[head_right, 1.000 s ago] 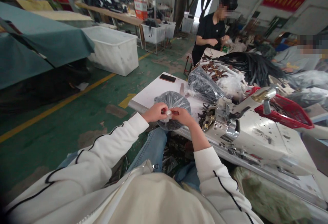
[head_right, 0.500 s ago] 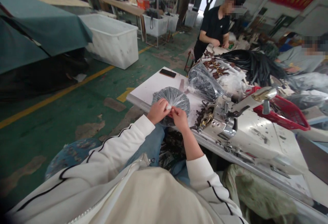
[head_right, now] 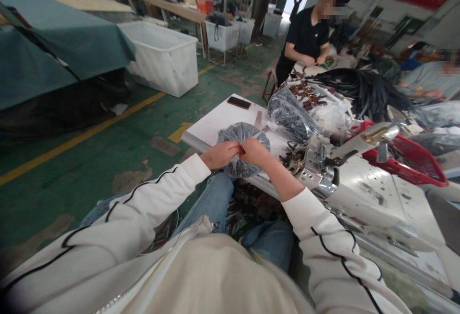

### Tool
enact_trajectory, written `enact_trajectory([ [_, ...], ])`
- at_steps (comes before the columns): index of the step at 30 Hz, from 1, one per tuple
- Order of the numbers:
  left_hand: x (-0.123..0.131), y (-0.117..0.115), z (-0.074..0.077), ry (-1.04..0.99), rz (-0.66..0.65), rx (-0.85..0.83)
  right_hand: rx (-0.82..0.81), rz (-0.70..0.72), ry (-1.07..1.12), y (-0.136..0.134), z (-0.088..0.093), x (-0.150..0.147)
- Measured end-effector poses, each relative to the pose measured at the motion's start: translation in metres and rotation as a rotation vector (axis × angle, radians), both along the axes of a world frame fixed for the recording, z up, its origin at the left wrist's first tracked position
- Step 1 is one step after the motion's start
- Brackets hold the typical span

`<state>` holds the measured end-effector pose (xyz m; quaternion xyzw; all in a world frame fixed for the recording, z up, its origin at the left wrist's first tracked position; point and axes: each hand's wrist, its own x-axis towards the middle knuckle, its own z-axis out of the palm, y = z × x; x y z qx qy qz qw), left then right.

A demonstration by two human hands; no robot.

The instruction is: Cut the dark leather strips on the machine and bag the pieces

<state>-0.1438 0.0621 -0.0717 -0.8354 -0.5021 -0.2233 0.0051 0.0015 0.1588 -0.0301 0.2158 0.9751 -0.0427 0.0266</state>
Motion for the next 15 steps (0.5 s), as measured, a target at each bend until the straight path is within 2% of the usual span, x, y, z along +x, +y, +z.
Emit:
enact_trajectory([
  [3, 0.001, 0.000, 0.004, -0.073, 0.011, -0.043, 0.021, -0.087, 0.041, -0.005, -0.011, 0.004],
  [7, -0.001, 0.008, 0.011, -0.148, -0.037, -0.161, -0.003, -0.155, 0.111, -0.009, -0.022, 0.012],
  [15, -0.004, 0.033, 0.017, -0.086, -0.079, -0.317, -0.149, -0.229, 0.281, -0.006, -0.037, 0.017],
])
